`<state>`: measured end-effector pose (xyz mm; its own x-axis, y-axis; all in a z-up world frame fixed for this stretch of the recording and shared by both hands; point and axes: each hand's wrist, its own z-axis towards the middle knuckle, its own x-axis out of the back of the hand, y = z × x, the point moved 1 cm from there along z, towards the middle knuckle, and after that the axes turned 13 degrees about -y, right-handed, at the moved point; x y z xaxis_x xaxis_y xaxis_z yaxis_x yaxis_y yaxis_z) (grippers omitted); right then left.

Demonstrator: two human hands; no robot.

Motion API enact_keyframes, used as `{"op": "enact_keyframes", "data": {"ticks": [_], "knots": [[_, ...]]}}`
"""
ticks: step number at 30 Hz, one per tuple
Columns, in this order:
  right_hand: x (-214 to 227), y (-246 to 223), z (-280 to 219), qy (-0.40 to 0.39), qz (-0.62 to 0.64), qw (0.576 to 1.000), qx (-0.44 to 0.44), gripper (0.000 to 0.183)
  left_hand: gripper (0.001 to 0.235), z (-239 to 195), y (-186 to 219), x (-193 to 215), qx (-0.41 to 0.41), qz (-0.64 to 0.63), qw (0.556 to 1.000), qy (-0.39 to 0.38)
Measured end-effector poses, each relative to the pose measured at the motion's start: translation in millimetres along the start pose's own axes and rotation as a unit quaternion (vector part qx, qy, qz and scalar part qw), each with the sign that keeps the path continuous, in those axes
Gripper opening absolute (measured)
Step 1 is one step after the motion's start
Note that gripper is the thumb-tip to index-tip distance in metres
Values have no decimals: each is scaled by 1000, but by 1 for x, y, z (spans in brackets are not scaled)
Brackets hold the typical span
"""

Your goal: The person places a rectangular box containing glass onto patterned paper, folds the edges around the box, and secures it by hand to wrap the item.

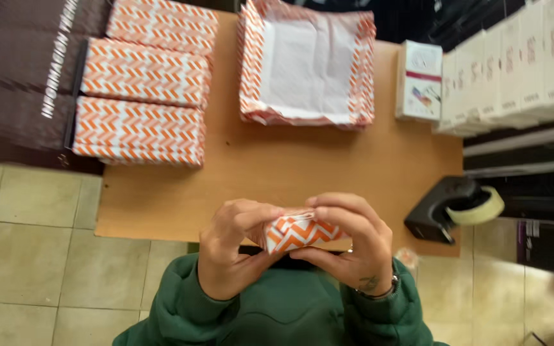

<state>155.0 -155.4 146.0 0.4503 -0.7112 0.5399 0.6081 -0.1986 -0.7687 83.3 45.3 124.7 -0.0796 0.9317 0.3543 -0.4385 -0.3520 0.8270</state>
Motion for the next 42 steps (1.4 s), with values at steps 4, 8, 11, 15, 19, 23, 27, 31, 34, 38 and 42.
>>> {"op": "enact_keyframes", "data": {"ticks": [4,8,11,15,19,23,27,31,34,38,42], "knots": [[6,1,-49,16,97,994,-49,61,26,-21,19,-31,2,-23,1000,2],[-5,2,-81,64,150,986,-32,46,32,-36,26,-47,7,-35,999,-34],[-7,-2,-100,100,159,982,-30,46,62,-36,42,-50,-38,6,996,-76],[-4,-5,-115,80,111,991,-10,36,41,-37,62,-49,1,52,994,-96],[-10,-2,-131,73,123,990,-1,42,25,-38,74,-44,33,52,991,-116],[-18,-4,-138,94,113,989,-10,44,24,-42,89,-46,69,86,988,-105],[-27,-10,-139,174,-19,984,43,34,25,-52,90,-56,87,218,970,-61],[-37,-10,-143,229,-143,961,65,29,26,-55,91,-65,56,256,964,-46],[-43,-8,-152,241,-181,951,67,36,28,-56,90,-68,65,251,964,-49],[-49,-5,-155,262,-181,944,87,29,24,-54,86,-65,96,229,966,-68],[-56,0,-163,244,-245,932,106,25,31,-58,76,-64,147,230,955,-120]]}}
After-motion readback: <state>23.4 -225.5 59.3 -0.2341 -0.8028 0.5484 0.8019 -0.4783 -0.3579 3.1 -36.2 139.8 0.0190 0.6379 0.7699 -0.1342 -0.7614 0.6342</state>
